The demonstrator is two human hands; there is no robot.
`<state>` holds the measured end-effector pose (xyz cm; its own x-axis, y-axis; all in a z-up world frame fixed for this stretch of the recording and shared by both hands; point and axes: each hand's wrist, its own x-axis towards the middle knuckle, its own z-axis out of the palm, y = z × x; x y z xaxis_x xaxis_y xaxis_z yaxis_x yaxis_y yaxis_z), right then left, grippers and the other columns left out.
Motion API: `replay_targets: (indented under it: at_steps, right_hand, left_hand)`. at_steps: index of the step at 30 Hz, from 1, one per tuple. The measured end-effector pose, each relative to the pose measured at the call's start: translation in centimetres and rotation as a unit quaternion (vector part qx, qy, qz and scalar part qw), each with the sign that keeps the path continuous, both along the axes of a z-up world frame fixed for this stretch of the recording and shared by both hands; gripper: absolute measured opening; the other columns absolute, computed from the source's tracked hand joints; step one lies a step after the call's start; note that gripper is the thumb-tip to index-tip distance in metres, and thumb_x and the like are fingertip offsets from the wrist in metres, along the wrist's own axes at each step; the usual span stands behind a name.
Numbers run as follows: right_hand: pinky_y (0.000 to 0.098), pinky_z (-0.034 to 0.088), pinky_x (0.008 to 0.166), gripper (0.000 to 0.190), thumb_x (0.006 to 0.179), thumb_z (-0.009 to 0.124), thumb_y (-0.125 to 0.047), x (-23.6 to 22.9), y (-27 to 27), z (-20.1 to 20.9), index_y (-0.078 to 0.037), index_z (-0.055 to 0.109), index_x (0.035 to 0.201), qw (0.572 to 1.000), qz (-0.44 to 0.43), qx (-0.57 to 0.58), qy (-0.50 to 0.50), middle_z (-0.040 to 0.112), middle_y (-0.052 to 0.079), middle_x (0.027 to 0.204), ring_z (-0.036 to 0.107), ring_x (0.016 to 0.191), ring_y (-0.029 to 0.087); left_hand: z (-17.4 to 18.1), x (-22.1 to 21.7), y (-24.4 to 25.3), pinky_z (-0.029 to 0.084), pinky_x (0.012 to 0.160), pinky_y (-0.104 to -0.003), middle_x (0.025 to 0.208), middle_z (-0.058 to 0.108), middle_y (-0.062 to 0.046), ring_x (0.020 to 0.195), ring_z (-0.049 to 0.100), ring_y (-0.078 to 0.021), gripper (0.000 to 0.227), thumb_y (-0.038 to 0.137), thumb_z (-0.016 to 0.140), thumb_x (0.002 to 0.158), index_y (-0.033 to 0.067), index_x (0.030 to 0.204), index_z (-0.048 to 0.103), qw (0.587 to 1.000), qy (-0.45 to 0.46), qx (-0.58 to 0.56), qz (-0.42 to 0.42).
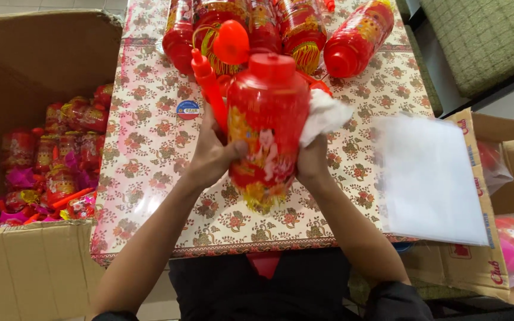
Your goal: The person places a lantern and a plastic rod into a plastic bag, puts the bag into a cardboard box, and then wipes the exterior of another lantern with a cloth.
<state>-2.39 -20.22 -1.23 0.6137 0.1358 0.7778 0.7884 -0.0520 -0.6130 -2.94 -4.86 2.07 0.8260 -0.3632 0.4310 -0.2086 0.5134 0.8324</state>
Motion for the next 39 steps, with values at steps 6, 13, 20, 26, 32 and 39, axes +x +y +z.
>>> replay_targets:
  at_steps: [6,13,20,26,32,39]
  right_hand:
    - [0.0601,0.010,0.135,0.085,0.101,0.045,-0.030,-1.4,-0.2,1.1,-0.013,-0.006,0.167,0.998,-0.054,-0.033,0.014,0.006,0.024,0.173,0.016,0.160,0.043]
    - [0.0540,0.003,0.135,0.077,0.110,0.033,-0.049,-2.5,0.7,1.2,-0.015,-0.003,0.169,0.988,-0.071,-0.136,0.003,-0.002,0.015,0.175,0.004,0.163,0.035]
    - [0.0490,-0.002,0.136,0.079,0.108,0.028,-0.059,-2.3,0.3,1.6,-0.009,0.015,0.168,0.982,-0.034,-0.174,-0.063,0.000,0.010,0.176,-0.005,0.164,0.031]
    - [0.0531,-0.011,0.138,0.079,0.111,0.031,-0.052,-2.1,0.1,2.7,-0.014,-0.006,0.169,1.000,-0.023,-0.019,-0.001,-0.013,0.008,0.177,-0.011,0.166,0.030]
    - [0.0318,0.050,0.091,0.038,0.109,0.049,-0.039,-0.9,-2.7,0.6,-0.007,0.056,0.128,0.967,-0.052,0.170,0.182,0.059,0.002,0.090,0.062,0.086,0.012]
    - [0.0386,0.058,0.089,0.074,0.106,0.036,-0.056,-1.3,-0.9,0.2,-0.003,0.026,0.157,0.975,-0.101,0.138,0.142,0.057,0.013,0.108,0.067,0.093,0.019]
  left_hand:
    - [-0.3,-0.2,-0.1,0.052,0.105,-0.054,0.125,0.062,-0.021,0.117,0.063,-0.0311,0.052,0.041,0.055,0.106,0.0017,0.132,0.035,0.989,-0.013,0.069,0.130]
    - [-1.3,1.6,1.2,0.047,0.086,-0.041,0.124,0.049,-0.022,0.101,0.055,-0.0285,0.096,0.054,0.063,0.097,0.0023,0.157,0.007,0.981,0.081,0.033,0.174]
    - [-3.4,3.8,2.1,0.047,0.110,-0.064,0.137,0.055,-0.026,0.120,0.060,-0.0450,0.100,0.069,0.067,0.088,0.0057,0.156,0.031,0.992,0.111,-0.031,0.055]
    - [-1.8,1.6,0.4,0.057,0.102,-0.051,0.129,0.063,-0.014,0.117,0.065,-0.0291,0.106,0.065,0.081,0.076,0.0072,0.151,0.036,0.998,0.040,0.007,0.039]
    - [-5.4,2.8,0.8,0.055,0.098,-0.054,0.128,0.047,-0.023,0.120,0.055,-0.0354,0.058,0.038,0.048,0.110,0.0011,0.144,0.020,0.969,-0.085,0.207,0.104]
    - [1.3,-0.8,-0.9,0.051,0.095,-0.069,0.130,0.049,-0.034,0.117,0.058,-0.0521,0.105,0.011,0.092,0.068,0.0069,0.142,0.018,0.969,0.012,0.219,0.116]
